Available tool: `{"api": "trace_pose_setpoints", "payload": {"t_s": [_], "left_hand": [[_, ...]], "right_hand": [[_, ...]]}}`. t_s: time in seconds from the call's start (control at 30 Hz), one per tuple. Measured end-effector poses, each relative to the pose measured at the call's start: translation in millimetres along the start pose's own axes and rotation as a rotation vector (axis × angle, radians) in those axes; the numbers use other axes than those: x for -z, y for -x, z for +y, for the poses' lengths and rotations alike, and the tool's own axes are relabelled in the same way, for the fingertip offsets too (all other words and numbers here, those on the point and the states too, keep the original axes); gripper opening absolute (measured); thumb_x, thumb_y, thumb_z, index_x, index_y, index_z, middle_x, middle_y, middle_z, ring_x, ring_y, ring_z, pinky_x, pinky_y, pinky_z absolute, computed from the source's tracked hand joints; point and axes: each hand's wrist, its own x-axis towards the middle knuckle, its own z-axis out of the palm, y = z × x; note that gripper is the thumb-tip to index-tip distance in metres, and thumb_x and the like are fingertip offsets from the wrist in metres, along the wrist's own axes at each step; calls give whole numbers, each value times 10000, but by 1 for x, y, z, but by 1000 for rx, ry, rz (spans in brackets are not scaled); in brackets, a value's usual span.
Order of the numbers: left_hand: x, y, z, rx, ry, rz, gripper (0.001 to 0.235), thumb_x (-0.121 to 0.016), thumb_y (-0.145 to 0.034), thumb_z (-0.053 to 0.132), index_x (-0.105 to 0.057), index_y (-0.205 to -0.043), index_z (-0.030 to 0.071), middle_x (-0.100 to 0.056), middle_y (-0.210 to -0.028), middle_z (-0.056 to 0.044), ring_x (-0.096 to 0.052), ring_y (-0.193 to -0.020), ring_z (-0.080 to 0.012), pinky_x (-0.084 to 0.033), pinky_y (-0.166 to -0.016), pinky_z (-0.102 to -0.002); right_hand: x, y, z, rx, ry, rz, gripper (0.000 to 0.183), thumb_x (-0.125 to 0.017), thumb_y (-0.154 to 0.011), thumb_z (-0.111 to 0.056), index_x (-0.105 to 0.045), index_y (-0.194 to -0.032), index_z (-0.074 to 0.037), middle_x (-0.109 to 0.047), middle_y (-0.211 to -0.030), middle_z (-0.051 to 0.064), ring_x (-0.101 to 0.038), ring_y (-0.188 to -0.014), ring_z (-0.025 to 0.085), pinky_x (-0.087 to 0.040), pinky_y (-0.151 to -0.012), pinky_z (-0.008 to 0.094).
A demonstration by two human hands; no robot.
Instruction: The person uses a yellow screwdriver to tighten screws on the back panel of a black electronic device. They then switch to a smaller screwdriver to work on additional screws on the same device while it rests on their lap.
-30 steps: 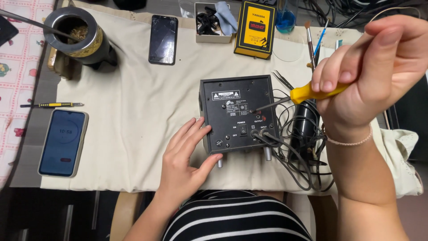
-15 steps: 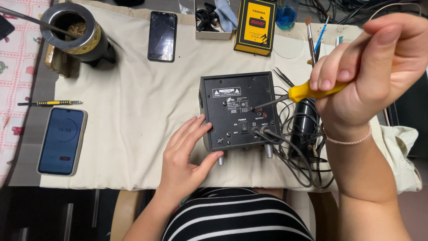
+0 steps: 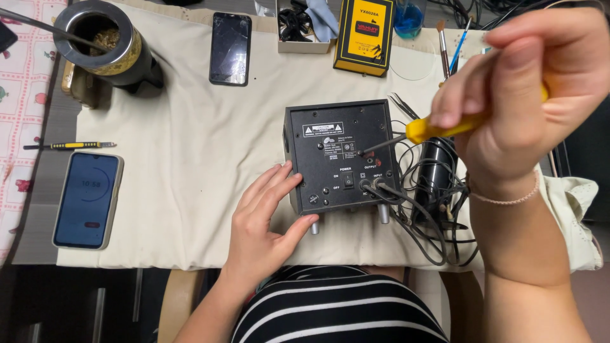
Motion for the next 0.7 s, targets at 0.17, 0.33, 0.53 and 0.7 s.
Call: {"api": "trace_pose_setpoints", "payload": {"t_s": [0.17,0.33,0.53,0.7], "left_hand": [[-1,0,1,9,2,-4,535,-845,-869,262,-617,-1324,97,-630,-1437,-163,-600,-1360,-359,-485,-1159,-448],[-1,-1,0,-2,16,-1,541,-848,-869,254,-616,-1329,90,-630,-1434,-172,-607,-1355,-351,-492,-1159,-446],[-2,-1,0,3,38,4,551,-860,-862,231,-610,-1333,95,-629,-1433,-180,-609,-1358,-352,-502,-1165,-448],[1,-3,2,4,48,-6,532,-848,-864,233,-617,-1317,79,-634,-1417,-199,-608,-1350,-361,-503,-1154,-457]], "right_hand": [[17,-11,-42,185,1008,-496,548,-584,-1190,-534,-697,-1249,0,-695,-861,115,-728,-801,296,-488,-679,357],[25,-23,-50,219,1736,-661,755,-571,-1280,-1044,-738,-1177,-315,-612,-685,-59,-695,-676,257,-504,-629,389],[16,-44,-66,34,1534,-931,387,-615,-1055,-785,-674,-1062,-403,-577,-494,-47,-641,-563,255,-450,-567,405],[19,-62,-66,-61,1407,-1290,403,-650,-831,-320,-645,-1198,-486,-660,-1156,-280,-672,-1077,108,-582,-552,457]]}}
